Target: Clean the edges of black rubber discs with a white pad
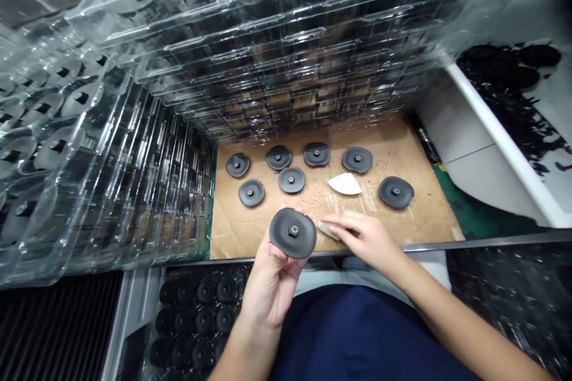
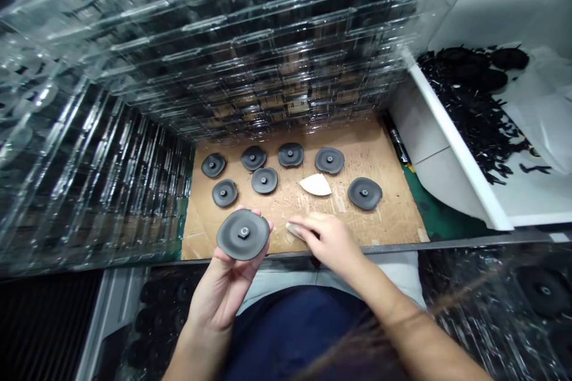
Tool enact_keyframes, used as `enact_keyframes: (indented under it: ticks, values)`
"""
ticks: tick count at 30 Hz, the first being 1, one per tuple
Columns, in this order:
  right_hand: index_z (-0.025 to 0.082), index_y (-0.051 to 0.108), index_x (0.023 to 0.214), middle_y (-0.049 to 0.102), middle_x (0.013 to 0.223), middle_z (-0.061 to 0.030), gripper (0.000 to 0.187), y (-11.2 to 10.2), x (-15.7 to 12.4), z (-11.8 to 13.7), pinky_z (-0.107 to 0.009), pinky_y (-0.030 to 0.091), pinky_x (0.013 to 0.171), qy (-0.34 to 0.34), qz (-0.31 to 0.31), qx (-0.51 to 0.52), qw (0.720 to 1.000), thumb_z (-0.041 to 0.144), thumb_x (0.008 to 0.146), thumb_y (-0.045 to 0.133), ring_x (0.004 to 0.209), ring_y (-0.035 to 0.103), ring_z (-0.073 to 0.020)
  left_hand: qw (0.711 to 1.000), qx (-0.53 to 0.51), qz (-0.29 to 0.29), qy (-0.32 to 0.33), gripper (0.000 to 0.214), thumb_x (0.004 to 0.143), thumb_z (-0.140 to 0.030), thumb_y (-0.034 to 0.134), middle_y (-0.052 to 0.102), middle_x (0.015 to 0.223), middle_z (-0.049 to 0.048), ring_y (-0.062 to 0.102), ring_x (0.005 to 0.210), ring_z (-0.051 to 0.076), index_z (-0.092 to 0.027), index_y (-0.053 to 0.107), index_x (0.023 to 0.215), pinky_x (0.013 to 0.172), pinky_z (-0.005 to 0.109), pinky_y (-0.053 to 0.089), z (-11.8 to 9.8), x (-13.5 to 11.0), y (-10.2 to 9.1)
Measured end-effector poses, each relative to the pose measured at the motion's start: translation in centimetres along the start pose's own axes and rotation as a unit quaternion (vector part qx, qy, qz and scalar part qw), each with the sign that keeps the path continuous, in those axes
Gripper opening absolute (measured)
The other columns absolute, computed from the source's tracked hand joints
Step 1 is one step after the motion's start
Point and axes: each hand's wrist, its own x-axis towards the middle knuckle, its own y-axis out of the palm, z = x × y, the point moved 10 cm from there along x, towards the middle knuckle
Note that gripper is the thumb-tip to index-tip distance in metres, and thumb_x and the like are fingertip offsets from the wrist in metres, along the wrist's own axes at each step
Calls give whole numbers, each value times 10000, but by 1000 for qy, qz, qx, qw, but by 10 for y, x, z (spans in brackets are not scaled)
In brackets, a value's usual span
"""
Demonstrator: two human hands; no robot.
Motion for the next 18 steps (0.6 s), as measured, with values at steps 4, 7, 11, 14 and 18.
enact_keyframes:
  ticks: [4, 7, 11, 14, 18]
  values:
    - [191, 686, 1007, 709, 935, -46, 219, -11, -1, 7, -284, 503, 692, 18, -52, 0, 998, 245, 871, 523, 839, 647, -180, 1000, 1, 2, -7, 651, 542, -374, 812, 621, 1217, 75, 614, 1046, 246, -237, 598, 1141, 932, 350, 480, 3, 0, 5]
    - [201, 633, 1092, 672, 1077, -42, 252, -31, -1, 58, -268, 499, 744, -16, -126, 21, 992, 255, 903, 475, 912, 621, -159, 1000, 4, 0, -4, 609, 550, -334, 818, 664, 1134, 52, 635, 981, 196, -234, 617, 1117, 874, 281, 503, 5, -1, 10]
    - [101, 651, 1038, 687, 812, -65, 244, -19, -5, 141, -300, 485, 682, -206, -69, 21, 976, 141, 871, 477, 712, 604, -165, 1000, 10, 20, -22, 437, 630, -273, 776, 698, 1025, 33, 633, 972, 173, -227, 658, 1049, 896, 259, 483, 4, -5, 15]
    - [115, 668, 969, 678, 798, -44, 221, 8, 0, 146, -258, 471, 628, -189, 59, 27, 980, 99, 852, 481, 689, 594, -140, 1000, 12, 14, -4, 498, 571, -228, 812, 693, 1052, 1, 638, 973, 189, -277, 657, 1042, 914, 290, 482, -5, -6, 10]
    - [85, 647, 995, 675, 823, -80, 246, -8, 5, 148, -295, 467, 683, -207, -53, -20, 977, 126, 880, 433, 742, 599, -167, 999, 19, 32, -5, 450, 564, -238, 814, 714, 973, 13, 642, 971, 195, -240, 686, 995, 868, 244, 501, -2, -7, 10]
